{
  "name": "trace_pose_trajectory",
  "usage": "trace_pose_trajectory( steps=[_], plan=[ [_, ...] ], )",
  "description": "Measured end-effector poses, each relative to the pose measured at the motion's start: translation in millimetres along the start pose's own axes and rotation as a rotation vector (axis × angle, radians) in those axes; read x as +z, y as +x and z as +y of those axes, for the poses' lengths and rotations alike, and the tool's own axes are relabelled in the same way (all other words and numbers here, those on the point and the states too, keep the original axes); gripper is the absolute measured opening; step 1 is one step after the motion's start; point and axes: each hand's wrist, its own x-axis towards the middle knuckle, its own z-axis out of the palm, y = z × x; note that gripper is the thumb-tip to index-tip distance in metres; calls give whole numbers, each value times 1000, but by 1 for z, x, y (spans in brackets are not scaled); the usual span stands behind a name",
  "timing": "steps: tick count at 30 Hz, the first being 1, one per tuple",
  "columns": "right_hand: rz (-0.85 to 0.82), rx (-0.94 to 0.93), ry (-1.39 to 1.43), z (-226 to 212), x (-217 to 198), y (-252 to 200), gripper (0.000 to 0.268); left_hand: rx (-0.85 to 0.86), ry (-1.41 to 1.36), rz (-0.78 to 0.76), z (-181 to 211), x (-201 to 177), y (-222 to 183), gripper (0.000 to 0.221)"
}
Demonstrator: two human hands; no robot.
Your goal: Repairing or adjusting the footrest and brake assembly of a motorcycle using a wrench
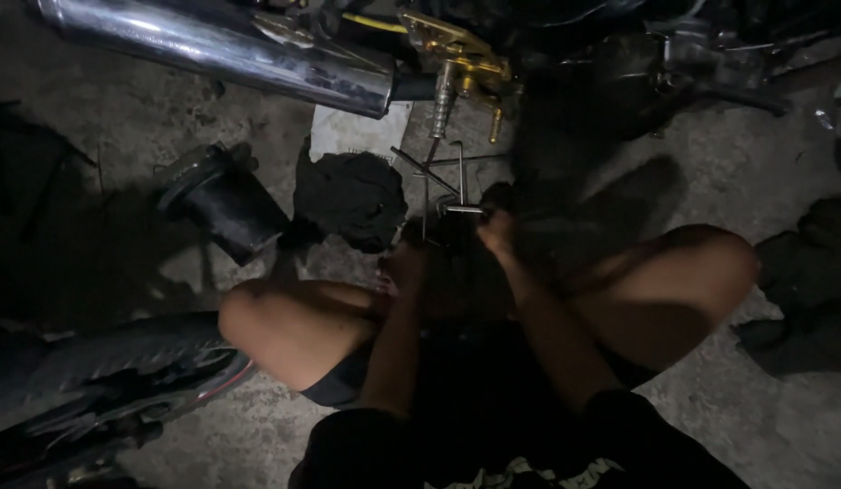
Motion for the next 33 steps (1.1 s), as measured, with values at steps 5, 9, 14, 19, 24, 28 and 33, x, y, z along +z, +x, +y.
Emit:
trace_pose_trajectory(
  steps=[5, 9, 14, 19, 24, 28, 33],
  plan=[
    [-158, -63, -355, -110, -57, -83, 51, -39, -184, 43, 120, -133, 11, 34],
    [-253, -305, -310, -128, -46, -95, 69, 124, -367, 224, 237, -263, 36, 17],
    [-326, -789, 64, -84, -27, -57, 39, 232, -758, 359, 310, -323, 69, 15],
    [-593, -450, 742, -133, -112, -82, 27, 407, -688, 371, 343, -338, 96, 15],
    [-557, -416, 892, -142, -119, -98, 24, 483, -446, 208, 325, -282, 116, 15],
    [-367, -674, 591, -123, -93, -90, 39, 405, -418, 81, 338, -281, 112, 20],
    [-470, -545, 1043, -89, -55, -59, 76, 144, -680, -51, 335, -260, 112, 29]
  ],
)
